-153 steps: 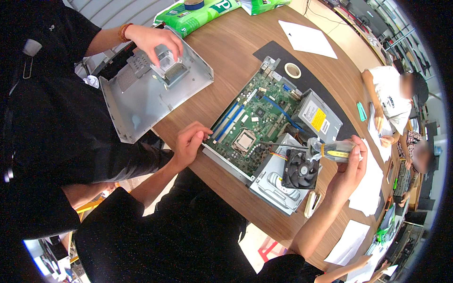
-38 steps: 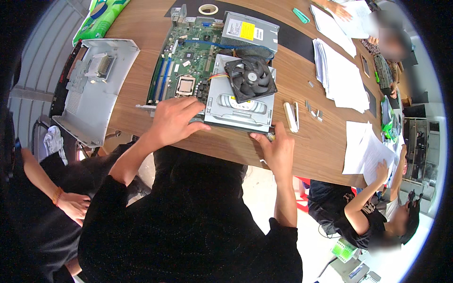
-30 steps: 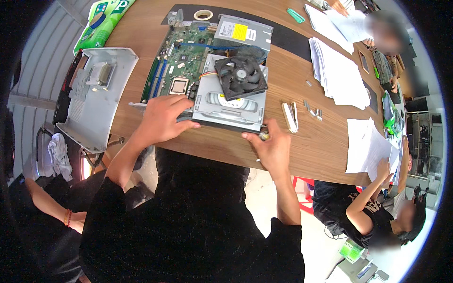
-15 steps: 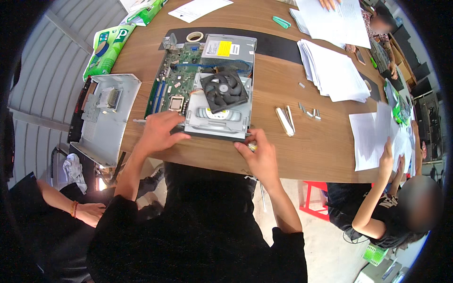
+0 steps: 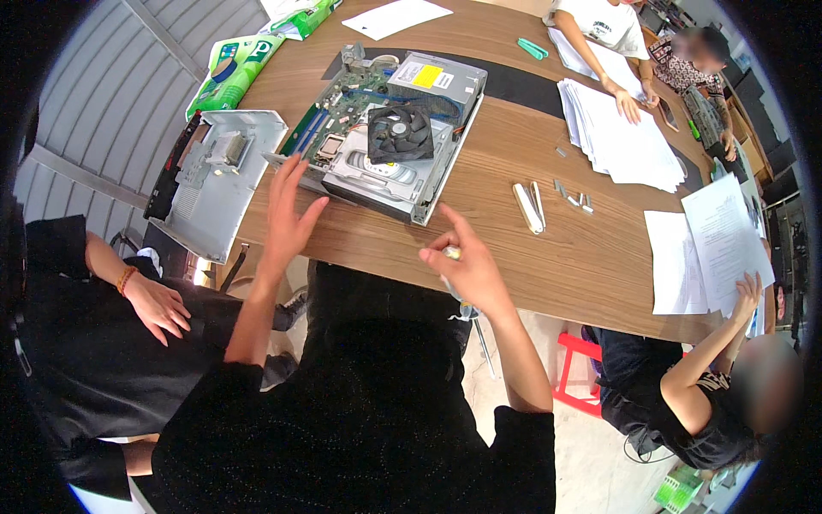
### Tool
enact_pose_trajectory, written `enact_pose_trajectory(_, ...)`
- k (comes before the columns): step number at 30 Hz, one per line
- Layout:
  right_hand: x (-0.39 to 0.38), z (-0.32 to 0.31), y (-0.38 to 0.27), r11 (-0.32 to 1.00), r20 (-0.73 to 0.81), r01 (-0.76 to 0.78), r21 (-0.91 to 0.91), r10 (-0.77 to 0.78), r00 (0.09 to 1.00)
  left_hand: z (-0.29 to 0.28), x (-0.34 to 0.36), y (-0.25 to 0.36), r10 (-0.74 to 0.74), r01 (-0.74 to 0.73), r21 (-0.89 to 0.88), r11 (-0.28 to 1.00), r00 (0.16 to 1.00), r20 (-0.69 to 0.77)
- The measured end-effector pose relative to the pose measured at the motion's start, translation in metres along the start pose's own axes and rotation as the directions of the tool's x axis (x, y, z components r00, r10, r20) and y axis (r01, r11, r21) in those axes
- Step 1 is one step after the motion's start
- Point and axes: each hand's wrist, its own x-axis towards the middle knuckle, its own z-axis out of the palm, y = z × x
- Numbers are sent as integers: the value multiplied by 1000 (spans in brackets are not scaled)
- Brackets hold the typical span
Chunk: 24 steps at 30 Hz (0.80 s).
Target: The person removes and reinstalls computer components inside a PC case on a wooden table, using a screwdriver to loosen and tighten screws on the power supply and optical drive while others sit nearby.
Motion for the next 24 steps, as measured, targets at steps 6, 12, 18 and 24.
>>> enact_pose_trajectory(6,46,-43,-22,993,-240,87,78,-66,969,32,-36,13,-524,455,-493,741,851,-3)
enact_pose_trajectory(12,135,-71,-32,974,-132,155,-165,-178,975,64,-45,43,-478,403,-674,619,874,84)
enact_pose_trajectory(18,138,-67,-33,1000,-61,-12,22,13,998,61,-39,28,-379,377,-505,776,920,103)
enact_pose_trajectory(24,137,-62,-36,998,-98,-9,-59,3,995,48,-14,-1,-461,465,-645,606,867,193)
